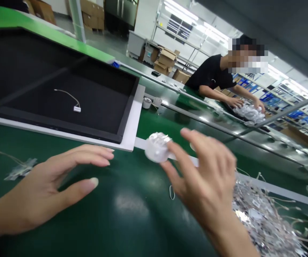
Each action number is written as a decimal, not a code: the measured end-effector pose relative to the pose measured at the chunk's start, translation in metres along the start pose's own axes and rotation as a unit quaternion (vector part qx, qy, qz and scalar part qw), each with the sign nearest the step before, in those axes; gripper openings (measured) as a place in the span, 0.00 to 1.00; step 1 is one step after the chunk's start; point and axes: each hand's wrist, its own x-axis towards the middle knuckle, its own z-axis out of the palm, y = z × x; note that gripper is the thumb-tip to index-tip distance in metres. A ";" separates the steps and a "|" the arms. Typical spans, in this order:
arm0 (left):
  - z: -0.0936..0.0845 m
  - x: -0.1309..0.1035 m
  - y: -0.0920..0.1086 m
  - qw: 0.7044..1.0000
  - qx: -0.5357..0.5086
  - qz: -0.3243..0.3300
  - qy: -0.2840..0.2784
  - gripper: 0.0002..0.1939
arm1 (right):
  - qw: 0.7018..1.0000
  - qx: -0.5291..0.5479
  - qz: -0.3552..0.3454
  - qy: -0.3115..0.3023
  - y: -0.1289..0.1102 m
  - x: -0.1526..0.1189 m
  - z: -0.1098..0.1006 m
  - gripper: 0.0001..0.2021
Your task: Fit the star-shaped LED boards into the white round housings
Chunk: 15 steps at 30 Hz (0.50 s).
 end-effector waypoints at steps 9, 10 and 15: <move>0.006 0.000 0.012 0.972 0.107 0.198 -0.058 0.09 | 0.950 0.041 0.199 -0.236 0.096 0.051 0.097 0.23; 0.007 0.000 0.011 0.966 0.128 0.214 -0.073 0.10 | 0.942 0.045 0.212 -0.256 0.103 0.051 0.114 0.23; 0.019 -0.004 0.005 0.954 0.166 0.230 -0.097 0.17 | 0.920 0.056 0.249 -0.298 0.133 0.058 0.181 0.22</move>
